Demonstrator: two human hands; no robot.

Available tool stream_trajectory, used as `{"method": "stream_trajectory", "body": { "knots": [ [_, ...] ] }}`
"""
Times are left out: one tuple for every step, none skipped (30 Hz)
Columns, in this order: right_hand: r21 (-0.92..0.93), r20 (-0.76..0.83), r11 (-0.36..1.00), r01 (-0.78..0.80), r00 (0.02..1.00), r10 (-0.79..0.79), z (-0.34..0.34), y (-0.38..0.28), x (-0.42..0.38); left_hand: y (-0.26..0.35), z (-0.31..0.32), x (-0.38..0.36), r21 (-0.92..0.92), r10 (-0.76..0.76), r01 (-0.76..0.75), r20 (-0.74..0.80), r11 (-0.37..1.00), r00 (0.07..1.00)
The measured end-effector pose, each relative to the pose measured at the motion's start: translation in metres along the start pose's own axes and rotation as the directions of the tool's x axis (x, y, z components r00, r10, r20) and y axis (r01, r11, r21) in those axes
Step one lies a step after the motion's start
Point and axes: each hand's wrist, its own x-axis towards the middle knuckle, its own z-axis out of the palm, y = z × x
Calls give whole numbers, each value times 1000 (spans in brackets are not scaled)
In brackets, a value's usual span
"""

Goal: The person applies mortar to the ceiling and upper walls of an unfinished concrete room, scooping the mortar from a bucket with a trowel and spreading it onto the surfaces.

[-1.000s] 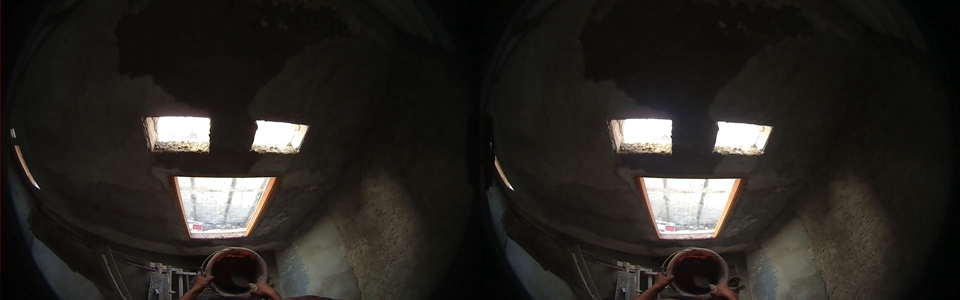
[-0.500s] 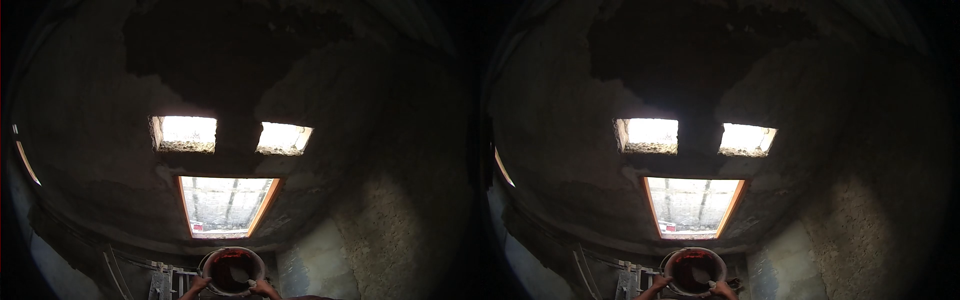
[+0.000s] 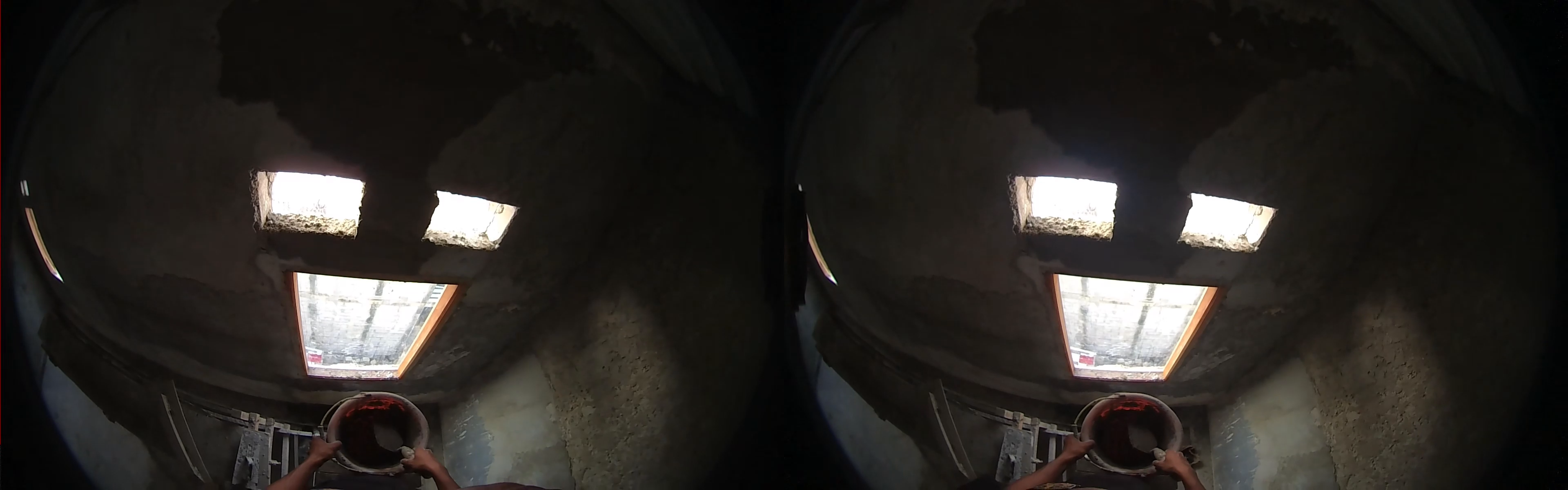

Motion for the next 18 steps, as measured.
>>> {"method": "stream_trajectory", "body": {
  "knots": [
    [-38, 24, 999, -9, 1000, 10, -6, -7, -5, 0, -1, -1, 26, 21, -21, -11, 999, 1000],
    [-38, 28, 999, -11, 1000, 12, -7, -9, -6, -1, 0, -1, 27, 16, -16, -8, 1000, 1000],
    [-39, 19, 999, -15, 1000, 16, -7, -10, -8, 1, -1, -2, 17, 22, -22, -6, 1000, 1000],
    [-40, 9, 999, -18, 1000, 18, -6, -9, -8, 2, -1, -3, 6, 28, -28, -6, 1000, 1000],
    [-36, -2, 999, -10, 1000, 10, -1, -4, -3, 4, -1, -6, 20, 41, -41, -36, 999, 998],
    [-35, 1, 999, -11, 1000, 11, -2, -6, -6, 5, -1, -7, 22, 38, -37, -36, 999, 999],
    [-24, 4, 999, -25, 1000, 25, -5, -9, -8, 6, -1, -7, 21, 46, -45, -53, 999, 998],
    [-13, 6, 999, -39, 999, 39, -7, -12, -9, 6, -1, -8, 20, 54, -53, -71, 998, 996],
    [-13, 10, 999, -39, 999, 39, -7, -11, -9, 6, -1, -8, -7, 61, -62, -71, 998, 996],
    [-14, 28, 999, -51, 998, 52, -7, -11, -8, 4, -1, -6, -6, 59, -59, -71, 998, 996],
    [-15, 46, 998, -63, 997, 64, -8, -10, -6, 3, 1, -2, -10, 44, -44, -42, 999, 998],
    [-15, 49, 998, -63, 997, 63, -9, -12, -8, 3, 0, -2, -13, 28, -28, -13, 1000, 1000],
    [-21, 38, 999, -38, 999, 38, -12, -14, -9, 3, 0, -3, -13, 25, -25, -13, 1000, 1000],
    [-27, 26, 1000, -13, 1000, 13, -13, -15, -10, 4, 0, -3, -27, 28, -28, -19, 999, 999],
    [-28, 29, 1000, -12, 999, 13, -13, -15, -9, 5, 0, -4, -42, 30, -31, -25, 999, 999],
    [-39, 33, 999, -14, 999, 15, -12, -14, -6, 6, 0, -5, -42, 27, -28, -25, 999, 999],
    [-50, 37, 999, -15, 999, 16, -12, -13, -5, 7, 0, -5, -58, 46, -48, -34, 997, 998],
    [-50, 41, 999, -13, 999, 15, -13, -13, -5, 6, 0, -6, -73, 65, -68, -42, 995, 997]
  ]
}}
